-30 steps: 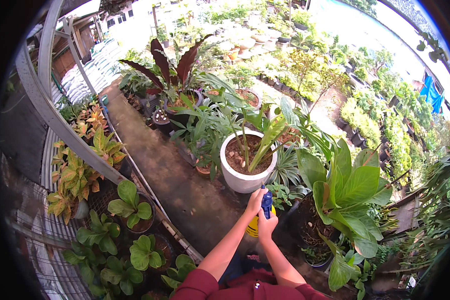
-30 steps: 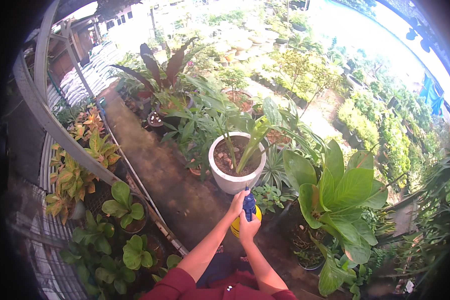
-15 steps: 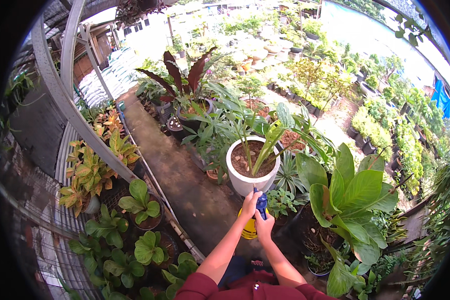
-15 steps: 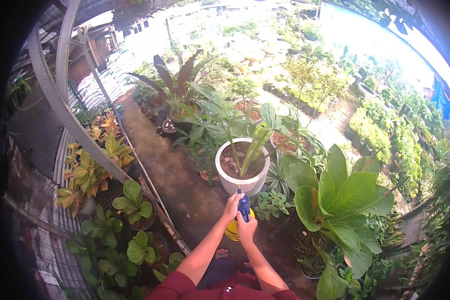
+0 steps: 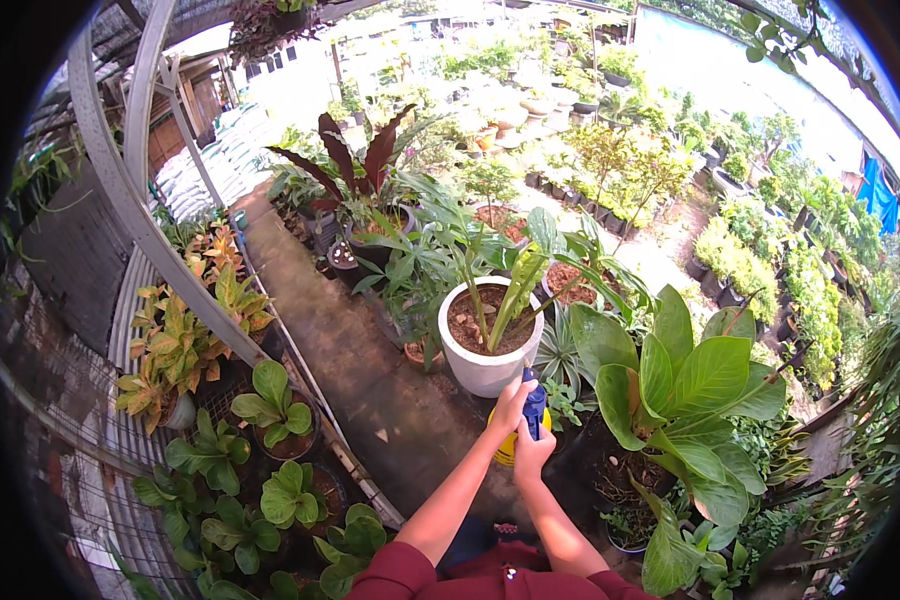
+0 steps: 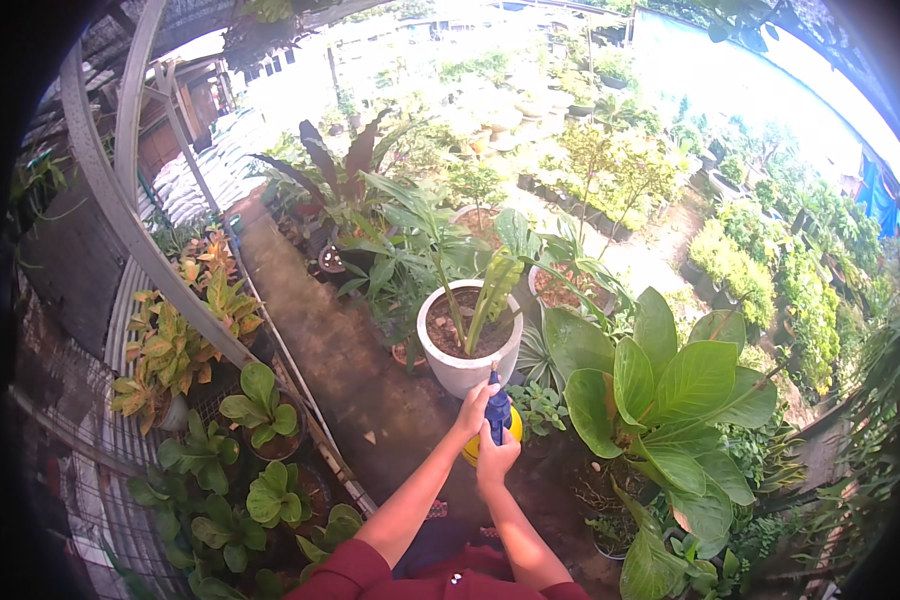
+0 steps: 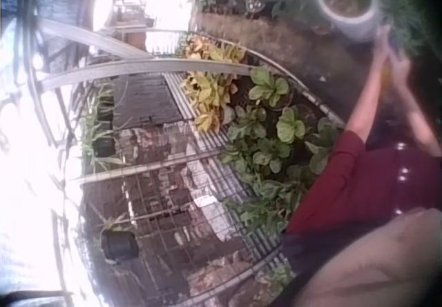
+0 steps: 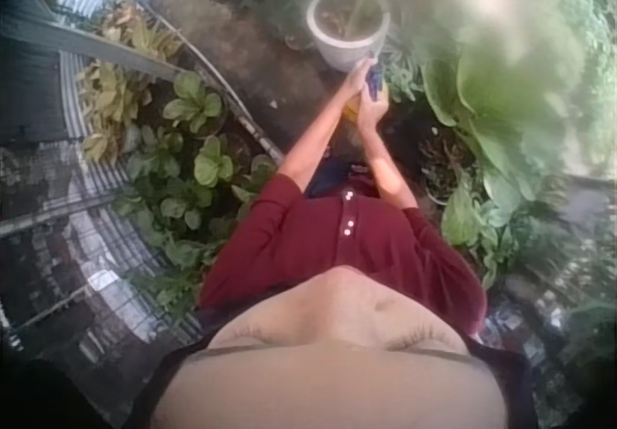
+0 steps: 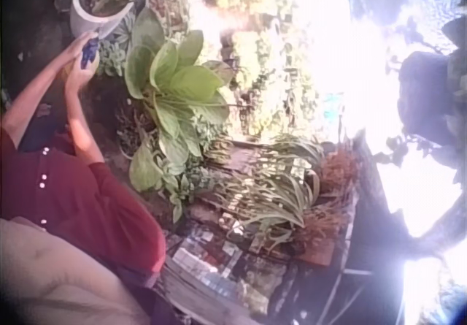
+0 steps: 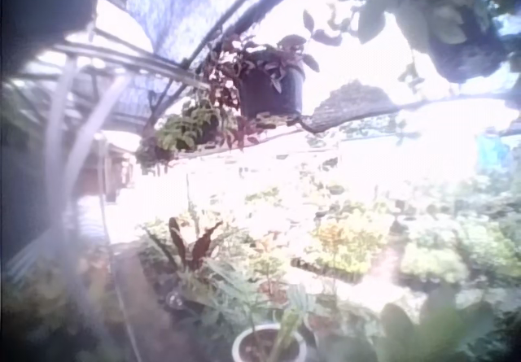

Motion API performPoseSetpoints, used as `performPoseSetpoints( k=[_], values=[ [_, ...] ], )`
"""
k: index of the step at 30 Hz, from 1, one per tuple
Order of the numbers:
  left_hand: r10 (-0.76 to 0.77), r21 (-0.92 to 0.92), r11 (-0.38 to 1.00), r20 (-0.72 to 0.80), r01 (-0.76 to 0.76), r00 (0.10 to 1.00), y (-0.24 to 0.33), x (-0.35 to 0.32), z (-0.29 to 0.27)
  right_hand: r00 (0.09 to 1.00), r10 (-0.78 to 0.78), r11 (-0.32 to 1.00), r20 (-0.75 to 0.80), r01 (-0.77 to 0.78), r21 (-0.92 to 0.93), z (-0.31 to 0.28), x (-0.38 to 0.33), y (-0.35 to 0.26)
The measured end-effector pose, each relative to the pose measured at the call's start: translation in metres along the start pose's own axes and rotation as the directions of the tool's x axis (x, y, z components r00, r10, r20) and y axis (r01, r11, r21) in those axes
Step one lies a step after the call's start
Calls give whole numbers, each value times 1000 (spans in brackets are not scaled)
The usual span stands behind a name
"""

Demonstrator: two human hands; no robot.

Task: The person walks through a plant nursery holding a yellow spray bottle and sprays water onto various potted plants. The person moves along rows of plants, spraying leaves and soil in a systematic manner.

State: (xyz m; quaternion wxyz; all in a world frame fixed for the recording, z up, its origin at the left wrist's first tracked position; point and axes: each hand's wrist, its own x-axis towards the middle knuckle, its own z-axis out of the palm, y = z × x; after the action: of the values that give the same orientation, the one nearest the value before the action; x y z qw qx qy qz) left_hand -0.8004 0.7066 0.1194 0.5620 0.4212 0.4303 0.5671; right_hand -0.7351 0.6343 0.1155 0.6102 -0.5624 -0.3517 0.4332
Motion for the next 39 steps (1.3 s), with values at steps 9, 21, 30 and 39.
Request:
performPoseSetpoints(
  k=[9,21,30,39],
  values=[
    [-12,77,997,-178,26,984,-19,-2,-18,978,124,992,168,-126,1,-4,8,8],
    [-221,46,975,59,219,973,-16,-6,-1,974,199,979,-108,-202,-15,-3,-6,7],
    [-38,4,999,34,38,999,7,-6,-2,1000,16,996,19,-17,90,0,-4,-8],
    [-81,8,997,-107,82,991,12,-28,-42,993,111,994,47,-110,-14,29,-25,4]
  ],
)
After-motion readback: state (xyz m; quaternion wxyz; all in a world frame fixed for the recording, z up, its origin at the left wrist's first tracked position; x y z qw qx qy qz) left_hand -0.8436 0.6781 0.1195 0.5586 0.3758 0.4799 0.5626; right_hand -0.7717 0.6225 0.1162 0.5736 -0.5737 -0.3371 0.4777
